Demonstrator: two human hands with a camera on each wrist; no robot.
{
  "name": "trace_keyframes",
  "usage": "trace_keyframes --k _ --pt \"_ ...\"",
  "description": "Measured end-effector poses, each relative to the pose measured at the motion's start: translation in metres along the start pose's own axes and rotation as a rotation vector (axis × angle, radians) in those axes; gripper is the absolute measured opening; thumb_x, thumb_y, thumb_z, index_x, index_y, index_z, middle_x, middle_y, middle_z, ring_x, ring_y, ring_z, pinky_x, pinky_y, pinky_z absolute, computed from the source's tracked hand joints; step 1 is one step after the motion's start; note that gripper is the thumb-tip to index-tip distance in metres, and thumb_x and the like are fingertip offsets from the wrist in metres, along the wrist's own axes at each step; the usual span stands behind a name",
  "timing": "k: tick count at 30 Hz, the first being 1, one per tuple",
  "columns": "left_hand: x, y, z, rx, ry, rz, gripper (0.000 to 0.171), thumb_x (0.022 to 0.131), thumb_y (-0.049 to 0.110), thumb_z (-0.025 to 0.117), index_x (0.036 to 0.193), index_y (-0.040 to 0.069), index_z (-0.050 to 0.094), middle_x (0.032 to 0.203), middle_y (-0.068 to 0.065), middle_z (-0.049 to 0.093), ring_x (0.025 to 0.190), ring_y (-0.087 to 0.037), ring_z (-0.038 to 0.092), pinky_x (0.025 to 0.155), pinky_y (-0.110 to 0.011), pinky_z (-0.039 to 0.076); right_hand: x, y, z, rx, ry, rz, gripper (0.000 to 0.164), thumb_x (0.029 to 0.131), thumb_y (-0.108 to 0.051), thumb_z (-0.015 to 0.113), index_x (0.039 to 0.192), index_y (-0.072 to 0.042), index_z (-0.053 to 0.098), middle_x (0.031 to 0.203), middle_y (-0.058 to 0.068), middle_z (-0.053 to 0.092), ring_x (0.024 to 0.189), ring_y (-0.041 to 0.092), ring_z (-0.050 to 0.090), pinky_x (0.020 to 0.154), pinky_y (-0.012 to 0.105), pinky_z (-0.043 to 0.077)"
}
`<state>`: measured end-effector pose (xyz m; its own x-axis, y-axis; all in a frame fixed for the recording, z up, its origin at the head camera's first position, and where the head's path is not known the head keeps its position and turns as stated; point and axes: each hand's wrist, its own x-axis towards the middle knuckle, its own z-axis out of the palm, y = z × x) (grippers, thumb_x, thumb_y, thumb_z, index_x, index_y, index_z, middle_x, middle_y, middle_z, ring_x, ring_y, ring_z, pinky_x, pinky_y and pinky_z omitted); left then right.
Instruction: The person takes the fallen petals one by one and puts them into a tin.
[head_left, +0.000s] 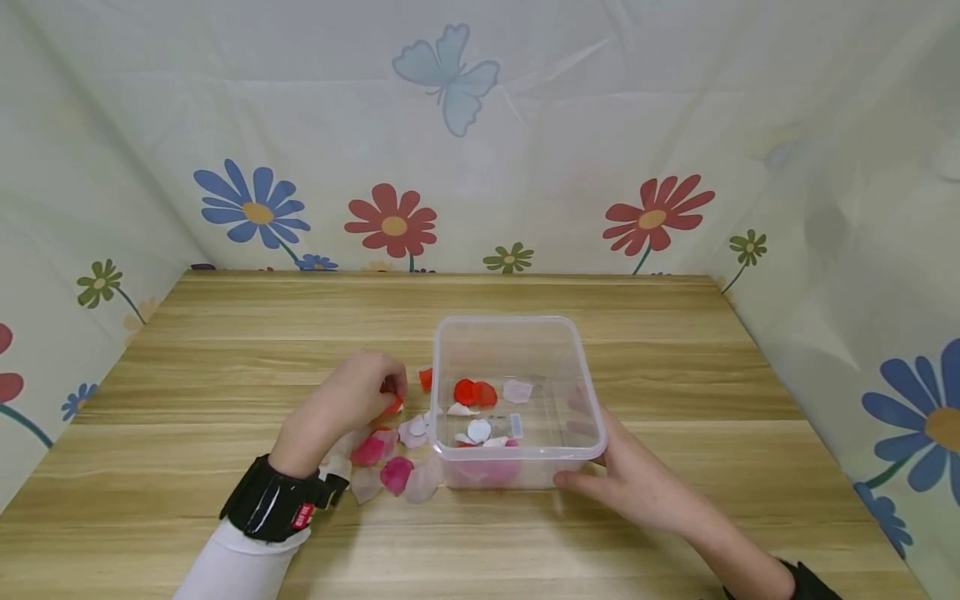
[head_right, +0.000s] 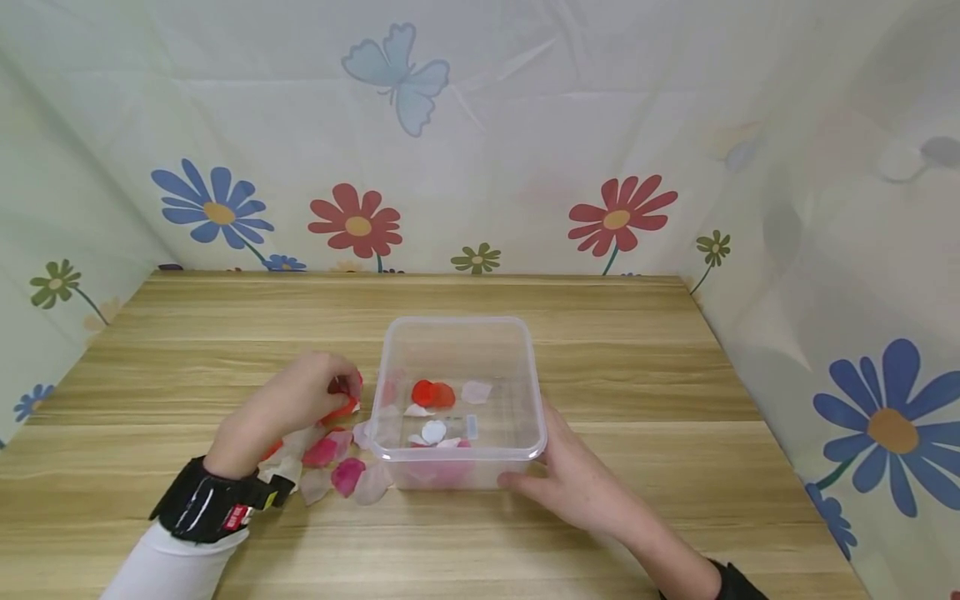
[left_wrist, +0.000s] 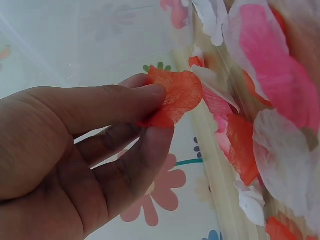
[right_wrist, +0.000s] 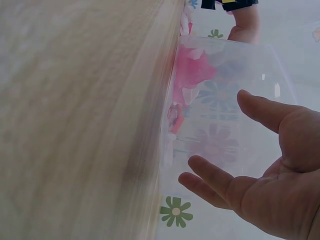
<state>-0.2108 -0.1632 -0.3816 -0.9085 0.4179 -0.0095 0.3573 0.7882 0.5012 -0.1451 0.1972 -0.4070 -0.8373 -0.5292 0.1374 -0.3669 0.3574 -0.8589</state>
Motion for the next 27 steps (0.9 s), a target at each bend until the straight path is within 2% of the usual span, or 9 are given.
trace_keyframes --k 8,13,19,27 --pt "-0.002 0.003 -0.006 0.002 0.025 -0.009 0.012 0.087 -0.006 0.075 0.09 0.005 0.073 0.082 -0.002 0.063 0.078 -0.022 0.057 0.074 -0.035 0.055 0.001 0.001 0.0 -0.006 0.005 -0.002 0.104 0.086 -0.005 0.083 0.164 -0.013 0.015 0.154 0.025 0.036 0.132 0.044 0.048 0.102 0.053 0.046" --pt "-0.004 0.009 -0.011 -0.013 0.088 -0.004 0.011 0.087 -0.004 0.077 0.092 0.006 0.074 0.084 -0.002 0.064 0.078 -0.023 0.058 0.074 -0.035 0.056 0.001 0.001 0.0 -0.004 0.005 0.01 0.104 0.085 -0.004 0.083 0.163 -0.011 0.015 0.154 0.026 0.036 0.132 0.044 0.048 0.102 0.053 0.046" --pt "-0.005 0.018 -0.014 -0.029 0.226 0.026 0.013 0.087 -0.003 0.078 0.094 0.007 0.075 0.09 -0.005 0.066 0.08 -0.022 0.06 0.075 -0.035 0.059 0.001 0.0 0.0 -0.001 -0.001 0.025 0.105 0.086 -0.006 0.083 0.164 -0.01 0.013 0.156 0.025 0.033 0.134 0.045 0.046 0.102 0.054 0.046" --pt "-0.006 0.028 -0.015 -0.076 0.476 0.152 0.014 0.085 -0.002 0.082 0.096 0.005 0.075 0.092 -0.004 0.07 0.079 -0.019 0.064 0.072 -0.034 0.06 0.001 0.0 0.0 -0.012 0.004 0.03 0.105 0.086 -0.008 0.083 0.164 -0.01 0.013 0.157 0.025 0.033 0.135 0.044 0.046 0.102 0.053 0.046"
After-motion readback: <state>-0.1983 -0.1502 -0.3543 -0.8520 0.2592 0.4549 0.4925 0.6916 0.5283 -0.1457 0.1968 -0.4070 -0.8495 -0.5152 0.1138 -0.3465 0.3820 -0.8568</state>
